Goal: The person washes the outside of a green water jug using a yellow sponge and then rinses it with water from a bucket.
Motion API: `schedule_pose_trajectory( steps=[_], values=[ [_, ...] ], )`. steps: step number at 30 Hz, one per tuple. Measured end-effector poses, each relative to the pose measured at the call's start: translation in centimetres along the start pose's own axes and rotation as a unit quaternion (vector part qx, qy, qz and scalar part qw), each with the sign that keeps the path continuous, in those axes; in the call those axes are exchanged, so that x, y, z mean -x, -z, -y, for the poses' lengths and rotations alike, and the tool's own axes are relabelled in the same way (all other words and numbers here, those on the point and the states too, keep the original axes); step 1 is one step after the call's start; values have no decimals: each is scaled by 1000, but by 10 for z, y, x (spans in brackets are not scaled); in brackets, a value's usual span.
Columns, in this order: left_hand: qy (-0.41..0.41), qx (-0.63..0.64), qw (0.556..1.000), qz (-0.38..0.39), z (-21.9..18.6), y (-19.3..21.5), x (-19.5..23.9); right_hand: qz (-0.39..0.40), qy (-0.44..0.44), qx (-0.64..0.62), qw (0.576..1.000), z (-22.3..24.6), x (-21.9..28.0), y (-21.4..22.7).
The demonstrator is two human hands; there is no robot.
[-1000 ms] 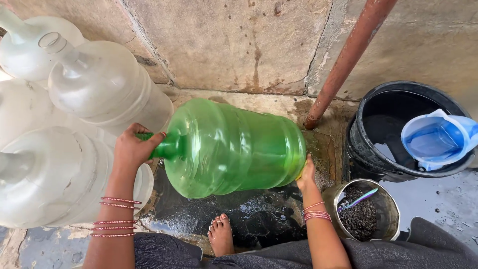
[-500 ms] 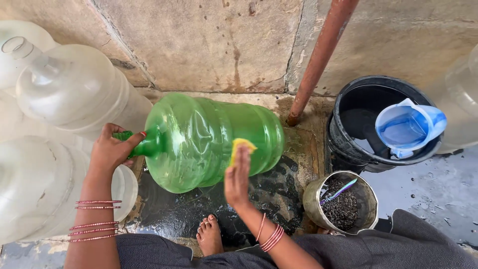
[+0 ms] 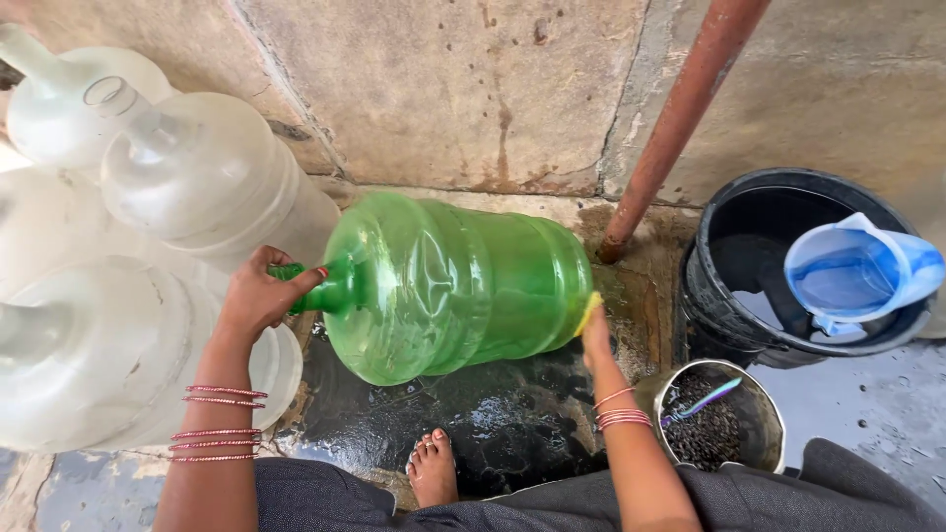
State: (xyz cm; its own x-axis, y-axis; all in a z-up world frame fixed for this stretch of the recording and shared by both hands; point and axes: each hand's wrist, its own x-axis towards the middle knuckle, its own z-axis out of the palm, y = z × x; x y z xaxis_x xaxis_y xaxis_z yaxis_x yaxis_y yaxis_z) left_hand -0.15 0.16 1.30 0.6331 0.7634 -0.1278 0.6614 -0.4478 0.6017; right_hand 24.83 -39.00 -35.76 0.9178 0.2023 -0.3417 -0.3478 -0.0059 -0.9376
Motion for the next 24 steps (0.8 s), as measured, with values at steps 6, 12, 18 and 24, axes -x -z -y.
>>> schedule_pose_trajectory(
  steps=[6,12,18,24],
  values=[
    [148,59,986,45,5,1,-5,-24,-109,-123,986,-8,-7,30],
    [20,-2,1000,20,21,-17,-6,-78,4,88,993,25,6,32],
    [-147,23,987,-65,19,-33,-16,-20,228,446,865,139,96,-65],
    [-51,-16,996,-64,10,-36,-14,135,485,309,807,171,200,-129]
  ],
)
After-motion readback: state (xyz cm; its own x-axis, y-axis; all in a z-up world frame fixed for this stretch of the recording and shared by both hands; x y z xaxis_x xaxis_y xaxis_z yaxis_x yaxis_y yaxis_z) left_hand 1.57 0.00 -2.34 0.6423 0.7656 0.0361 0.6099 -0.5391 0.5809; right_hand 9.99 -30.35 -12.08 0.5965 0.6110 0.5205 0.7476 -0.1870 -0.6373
